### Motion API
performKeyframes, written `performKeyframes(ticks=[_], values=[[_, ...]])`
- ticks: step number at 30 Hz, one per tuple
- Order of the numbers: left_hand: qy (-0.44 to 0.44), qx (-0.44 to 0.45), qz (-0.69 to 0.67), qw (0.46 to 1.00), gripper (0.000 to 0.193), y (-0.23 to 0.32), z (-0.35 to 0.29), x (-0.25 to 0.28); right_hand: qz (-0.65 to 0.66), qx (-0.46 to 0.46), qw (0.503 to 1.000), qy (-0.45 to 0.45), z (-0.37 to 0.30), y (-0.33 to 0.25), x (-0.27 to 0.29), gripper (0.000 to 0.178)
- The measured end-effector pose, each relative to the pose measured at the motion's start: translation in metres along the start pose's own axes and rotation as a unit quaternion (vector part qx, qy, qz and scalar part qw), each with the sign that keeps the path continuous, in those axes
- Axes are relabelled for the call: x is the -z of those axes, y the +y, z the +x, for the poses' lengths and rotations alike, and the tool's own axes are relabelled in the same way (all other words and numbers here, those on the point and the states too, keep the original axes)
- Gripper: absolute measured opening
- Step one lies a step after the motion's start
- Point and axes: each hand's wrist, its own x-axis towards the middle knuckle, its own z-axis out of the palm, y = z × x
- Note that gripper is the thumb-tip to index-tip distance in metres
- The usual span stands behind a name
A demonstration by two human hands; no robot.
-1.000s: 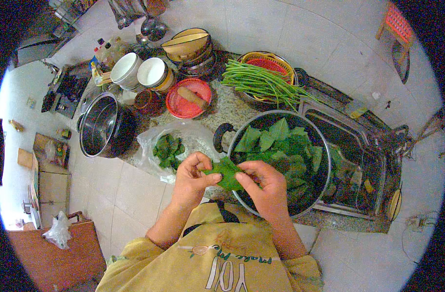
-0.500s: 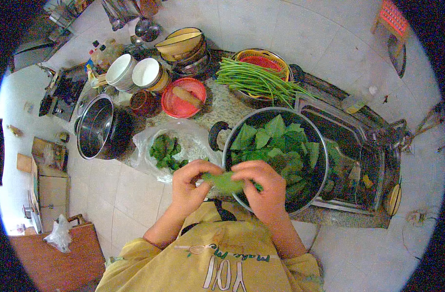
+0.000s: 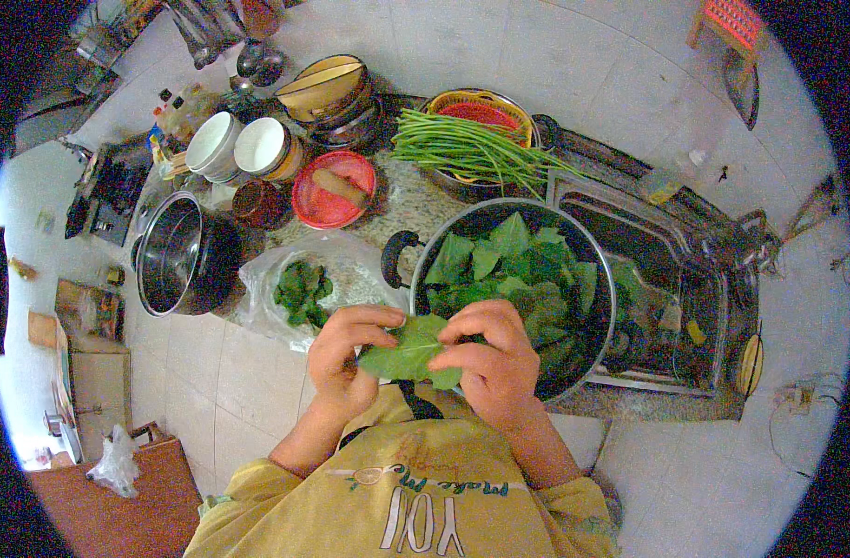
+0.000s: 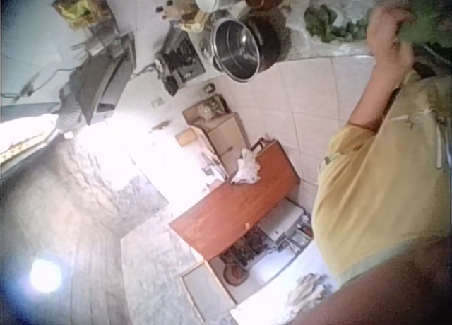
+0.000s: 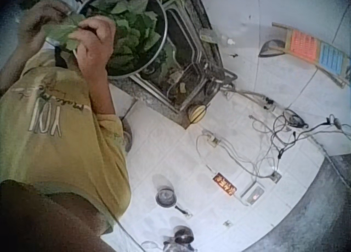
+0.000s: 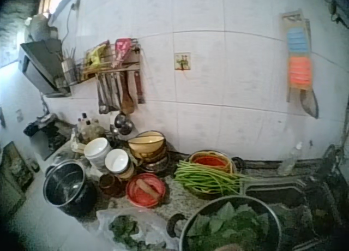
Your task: The person stands at a kitchen counter and repeatedly picks up large green leaves from a metal bowl. They tear the leaves into smaller pieces by hand and place the torn pieces into a clear plastic bag on the counter. The process continues with the person handling the leaves one at a time.
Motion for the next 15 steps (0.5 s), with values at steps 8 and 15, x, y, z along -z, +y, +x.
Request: performKeyframes(ticks=[8,15], values=[[0.018,0.155,-0.328,0.932,0.023,0.006,0.001,0.002,-0.006,-0.032,0.999,-0.011,-0.002,-0.003,-0.002,0.023],[-0.109,0.119,-0.046,0.986,0.005,0.010,0.012,-0.008,-0.011,-0.021,1.000,-0.005,-0.005,-0.004,-0.004,0.022]])
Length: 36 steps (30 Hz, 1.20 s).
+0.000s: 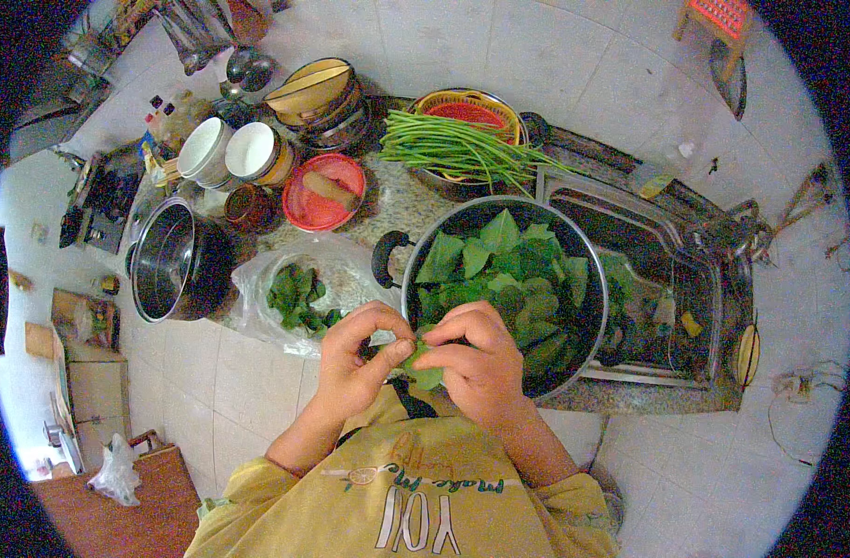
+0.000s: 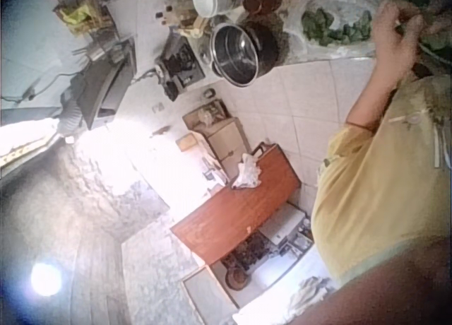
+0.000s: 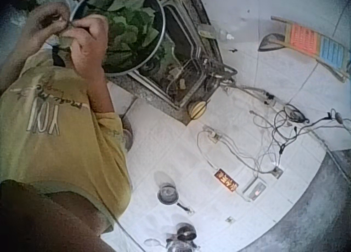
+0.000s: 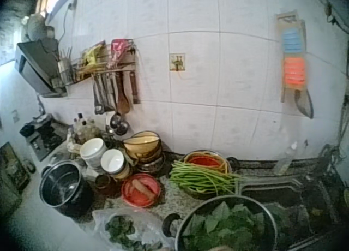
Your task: The person stands at a kitchen counter and repeatedly picks up large green leaves from a metal bowl. They tear the leaves into smaller pieces by hand and place the torn pieces into a clear plastic bag on the counter. The process continues with the person handling the leaves one at a time.
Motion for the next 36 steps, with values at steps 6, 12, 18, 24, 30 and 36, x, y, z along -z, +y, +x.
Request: performKeyframes(ticks=[6,12,18,24,30,36], values=[[0.098,0.154,-0.177,0.967,0.009,-0.015,-0.002,-0.002,-0.010,0.015,1.000,0.014,-0.001,0.000,0.005,0.020],[0.072,-0.095,0.058,0.991,0.011,-0.005,0.009,0.008,-0.017,0.005,1.000,0.018,0.000,0.002,0.006,0.021],[-0.022,0.015,0.076,0.997,0.048,-0.006,0.002,0.005,0.098,-0.133,0.984,0.073,-0.002,0.001,0.003,0.027],[-0.010,-0.073,0.123,0.990,0.071,-0.010,0.005,0.002,0.082,-0.171,0.976,0.103,-0.005,0.008,0.005,0.028],[0.028,-0.203,0.128,0.970,0.040,-0.013,0.001,-0.004,0.107,-0.233,0.963,0.084,-0.004,0.005,0.003,0.029],[0.075,-0.019,0.033,0.996,0.009,-0.007,-0.004,-0.006,0.265,-0.370,0.890,0.039,-0.001,-0.001,0.005,0.026]])
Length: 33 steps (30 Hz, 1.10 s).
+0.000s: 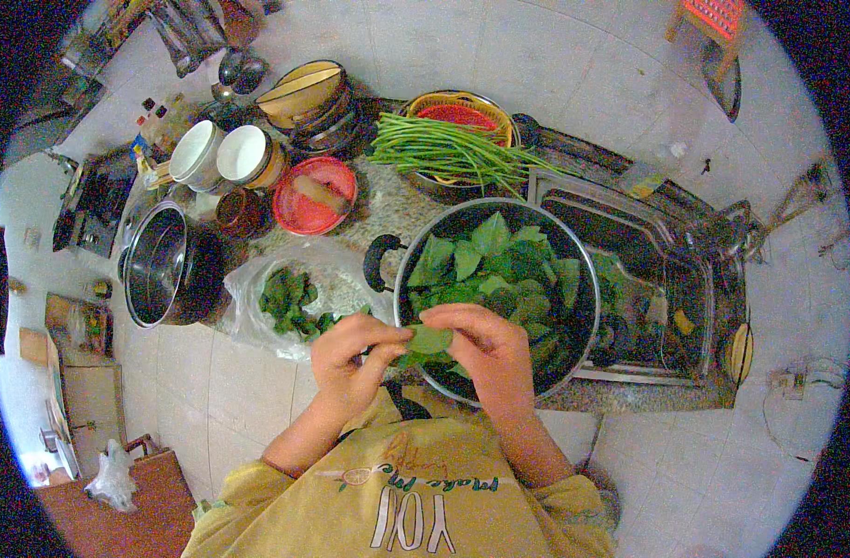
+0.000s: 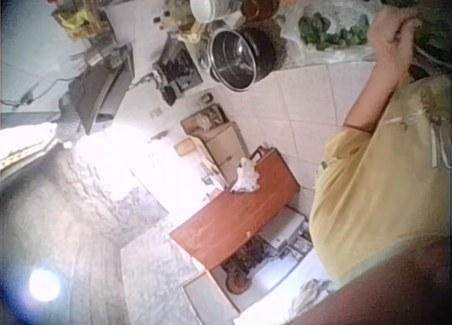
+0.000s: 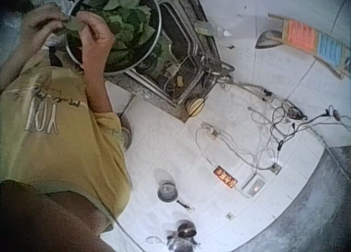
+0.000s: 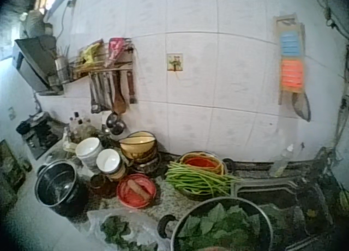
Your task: The person stands at a kitchen counter and repeatedly picks up large green leaves from a metal bowl. They tear the leaves into smaller pieces by hand and place the torn pieces into a clear plastic bag on the counter. The process continues with the person handling the leaves one at a time.
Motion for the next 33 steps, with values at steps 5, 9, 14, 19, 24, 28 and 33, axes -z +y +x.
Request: performKeyframes(ticks=[5,9,14,19,24,28,33], values=[[0.066,0.221,-0.235,0.944,0.007,-0.008,0.000,-0.004,0.148,-0.053,0.987,-0.041,-0.002,-0.012,-0.001,0.023],[0.046,0.283,-0.363,0.887,0.011,-0.011,0.000,-0.005,0.027,0.003,0.999,-0.042,-0.003,-0.007,-0.001,0.022],[0.045,0.264,-0.274,0.924,0.010,-0.006,0.000,-0.005,-0.048,0.063,0.997,0.001,-0.004,-0.001,-0.001,0.021],[-0.040,-0.014,0.011,0.999,0.033,-0.017,-0.004,-0.014,-0.070,0.065,0.992,0.085,-0.007,0.002,0.002,0.016],[-0.080,0.026,0.061,0.995,0.039,-0.027,-0.009,-0.018,-0.185,0.072,0.972,0.127,0.012,0.027,0.039,0.019],[0.018,0.119,0.093,0.988,0.013,-0.071,-0.021,-0.004,-0.318,0.104,0.926,0.177,0.023,0.050,0.076,0.023],[0.067,0.175,0.391,0.901,0.013,-0.146,-0.011,0.053,-0.320,0.151,0.896,0.266,0.021,0.045,0.102,0.026]])
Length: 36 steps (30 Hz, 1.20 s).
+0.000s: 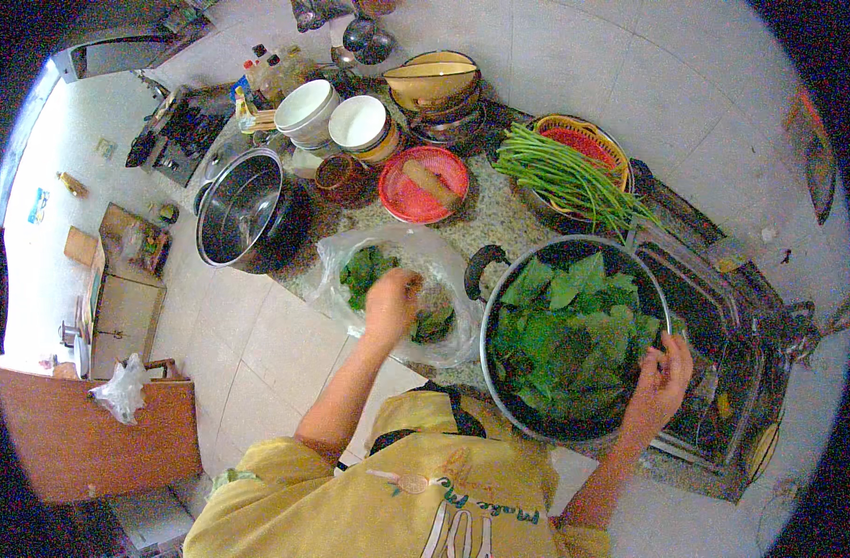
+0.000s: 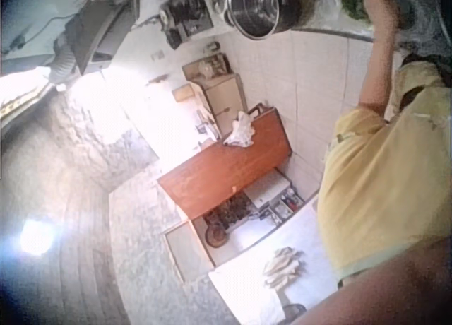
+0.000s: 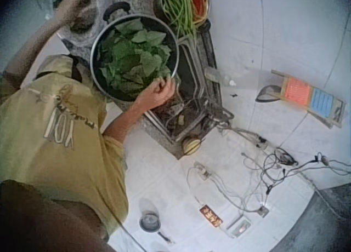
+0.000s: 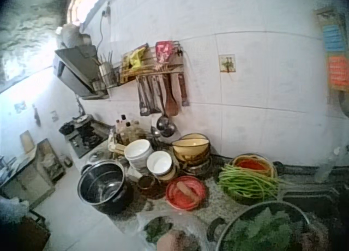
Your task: The person stands at a kitchen counter and repeatedly picks up large green leaves from a metal bowl. They tear the leaves into smaller pieces by hand and place the torn pieces into a clear plastic bag on the counter. The process continues with the person handling the leaves one at a time.
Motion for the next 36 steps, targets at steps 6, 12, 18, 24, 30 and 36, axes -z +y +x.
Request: performKeyframes(ticks=[6,12,18,24,30,36], values=[[-0.007,0.089,0.147,0.985,0.024,-0.057,0.023,-0.010,0.059,-0.026,0.997,-0.043,-0.005,-0.003,0.004,0.021],[-0.016,0.121,-0.026,0.992,0.031,-0.036,0.026,-0.002,0.073,-0.061,0.992,-0.082,-0.016,-0.020,-0.004,0.016],[-0.173,0.190,-0.611,0.749,0.025,0.031,0.004,0.025,0.094,-0.063,0.973,-0.201,-0.026,-0.041,-0.028,0.020],[-0.244,0.108,-0.613,0.744,0.021,0.098,-0.020,0.036,0.174,0.075,0.939,-0.288,-0.041,-0.096,-0.063,0.051],[-0.241,0.097,-0.661,0.704,0.013,0.122,-0.029,0.042,0.131,0.072,0.968,-0.203,-0.038,-0.100,-0.059,0.015],[-0.252,0.175,-0.755,0.579,0.017,0.122,-0.030,0.043,0.284,-0.079,0.932,-0.213,-0.042,-0.099,-0.057,0.013]])
